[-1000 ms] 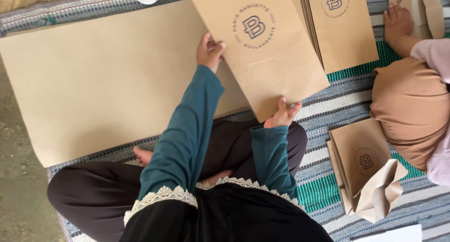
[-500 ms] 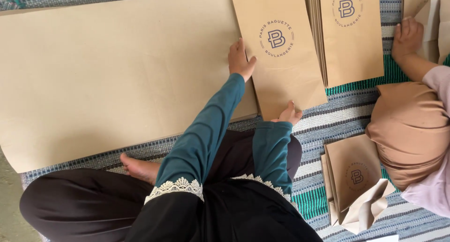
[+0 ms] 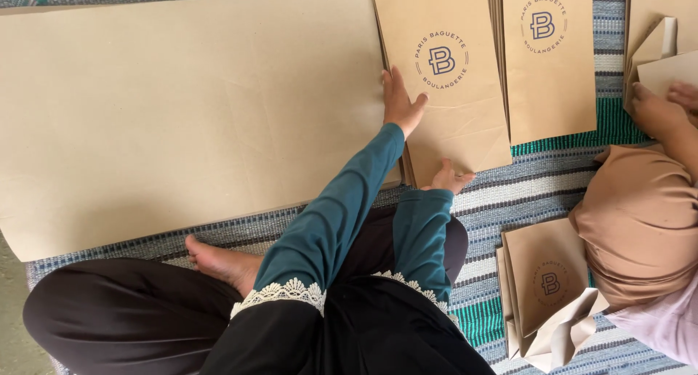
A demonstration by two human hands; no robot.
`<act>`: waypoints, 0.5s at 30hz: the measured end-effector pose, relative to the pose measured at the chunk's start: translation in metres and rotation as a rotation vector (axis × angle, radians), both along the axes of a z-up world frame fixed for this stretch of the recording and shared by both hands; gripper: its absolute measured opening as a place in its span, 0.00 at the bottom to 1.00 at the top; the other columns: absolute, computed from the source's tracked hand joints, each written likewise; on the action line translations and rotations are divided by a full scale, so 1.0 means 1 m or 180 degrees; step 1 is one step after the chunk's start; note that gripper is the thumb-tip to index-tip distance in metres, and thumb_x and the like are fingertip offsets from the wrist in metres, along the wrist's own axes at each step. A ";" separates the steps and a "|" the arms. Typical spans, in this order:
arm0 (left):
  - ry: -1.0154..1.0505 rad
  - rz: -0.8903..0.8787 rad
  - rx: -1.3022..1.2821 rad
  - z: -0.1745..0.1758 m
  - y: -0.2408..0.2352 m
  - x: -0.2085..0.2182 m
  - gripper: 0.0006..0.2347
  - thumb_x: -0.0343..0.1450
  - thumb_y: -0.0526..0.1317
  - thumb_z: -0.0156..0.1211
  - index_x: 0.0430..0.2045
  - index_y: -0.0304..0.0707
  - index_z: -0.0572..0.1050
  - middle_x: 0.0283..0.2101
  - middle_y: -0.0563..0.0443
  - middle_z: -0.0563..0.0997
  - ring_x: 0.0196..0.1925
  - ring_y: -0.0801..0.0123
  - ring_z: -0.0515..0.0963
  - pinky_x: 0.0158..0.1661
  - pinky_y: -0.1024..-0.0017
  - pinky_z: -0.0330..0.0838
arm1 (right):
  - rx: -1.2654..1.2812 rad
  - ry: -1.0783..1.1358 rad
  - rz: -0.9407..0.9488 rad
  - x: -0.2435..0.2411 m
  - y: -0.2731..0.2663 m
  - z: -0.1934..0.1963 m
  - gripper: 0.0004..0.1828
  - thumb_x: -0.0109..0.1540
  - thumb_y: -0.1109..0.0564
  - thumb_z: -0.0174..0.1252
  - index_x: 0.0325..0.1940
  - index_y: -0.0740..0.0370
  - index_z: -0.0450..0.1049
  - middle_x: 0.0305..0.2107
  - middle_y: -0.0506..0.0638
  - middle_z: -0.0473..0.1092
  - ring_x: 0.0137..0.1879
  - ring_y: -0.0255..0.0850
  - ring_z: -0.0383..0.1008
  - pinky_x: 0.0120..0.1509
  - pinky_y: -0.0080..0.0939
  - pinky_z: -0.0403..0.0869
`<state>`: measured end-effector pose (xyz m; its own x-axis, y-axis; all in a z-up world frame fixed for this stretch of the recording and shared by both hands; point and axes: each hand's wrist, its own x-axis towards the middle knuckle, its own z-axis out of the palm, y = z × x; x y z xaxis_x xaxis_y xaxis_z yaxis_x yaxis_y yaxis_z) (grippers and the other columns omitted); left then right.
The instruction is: The person sits on a mat and folds a brown paper bag multiple times, pressing down on the creases to flatten it. They then use a small brush to apply a white substance along the folded edge of the bag.
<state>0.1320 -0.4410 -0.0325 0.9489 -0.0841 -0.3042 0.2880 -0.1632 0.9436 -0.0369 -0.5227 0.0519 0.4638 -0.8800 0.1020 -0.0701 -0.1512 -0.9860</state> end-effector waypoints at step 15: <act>-0.0258 -0.0184 -0.0380 -0.036 0.081 -0.005 0.36 0.71 0.51 0.67 0.75 0.51 0.56 0.77 0.38 0.56 0.79 0.49 0.55 0.78 0.54 0.49 | -0.0642 0.0226 -0.0174 0.006 0.033 0.002 0.44 0.66 0.73 0.56 0.81 0.48 0.48 0.73 0.59 0.48 0.76 0.64 0.55 0.77 0.70 0.62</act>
<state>0.1270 -0.3595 -0.0690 0.9624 -0.1704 -0.2113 0.2034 -0.0626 0.9771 -0.0311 -0.4895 0.0539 0.4284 -0.8691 0.2473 -0.1518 -0.3391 -0.9284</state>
